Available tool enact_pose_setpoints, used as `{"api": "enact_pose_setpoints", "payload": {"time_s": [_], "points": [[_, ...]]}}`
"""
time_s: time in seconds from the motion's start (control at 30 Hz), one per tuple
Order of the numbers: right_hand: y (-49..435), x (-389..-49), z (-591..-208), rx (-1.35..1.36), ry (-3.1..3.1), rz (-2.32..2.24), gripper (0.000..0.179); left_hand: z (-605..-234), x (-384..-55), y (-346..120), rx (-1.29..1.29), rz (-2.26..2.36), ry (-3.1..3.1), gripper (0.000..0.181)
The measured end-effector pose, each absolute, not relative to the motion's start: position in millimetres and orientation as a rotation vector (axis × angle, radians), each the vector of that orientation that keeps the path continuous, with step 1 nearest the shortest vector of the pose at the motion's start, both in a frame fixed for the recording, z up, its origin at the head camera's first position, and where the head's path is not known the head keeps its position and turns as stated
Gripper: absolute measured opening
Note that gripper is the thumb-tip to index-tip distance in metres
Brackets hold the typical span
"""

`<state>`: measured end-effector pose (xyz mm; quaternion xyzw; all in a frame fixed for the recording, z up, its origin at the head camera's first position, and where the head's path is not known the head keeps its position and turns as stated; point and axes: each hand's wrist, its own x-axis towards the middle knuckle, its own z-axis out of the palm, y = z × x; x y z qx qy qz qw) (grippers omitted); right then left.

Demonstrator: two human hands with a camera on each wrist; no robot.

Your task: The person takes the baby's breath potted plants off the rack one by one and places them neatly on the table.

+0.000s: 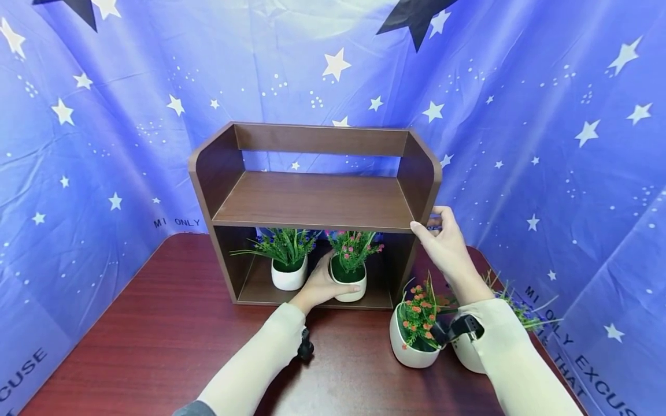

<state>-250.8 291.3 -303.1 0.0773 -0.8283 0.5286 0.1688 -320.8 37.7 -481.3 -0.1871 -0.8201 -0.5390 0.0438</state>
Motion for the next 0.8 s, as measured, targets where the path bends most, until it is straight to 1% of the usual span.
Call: {"api": "enact_pose_setpoints", "payload": {"time_s": [0.17,0.4,0.8], "points": [[291,-250,-304,0.216,-2.343,1.508,0.040,-481,-315,30,-0.592,-1.661,-2.508,0.117],[289,-250,-303,0.230,-2.315,1.519,0.035,-477,-305,23,-0.604,-1.614,-2.522,0.117],[289,-250,-303,0.228,-2.319,1.517,0.035,-468,-278,15,-0.689,-1.556,-2.554,0.118]]}}
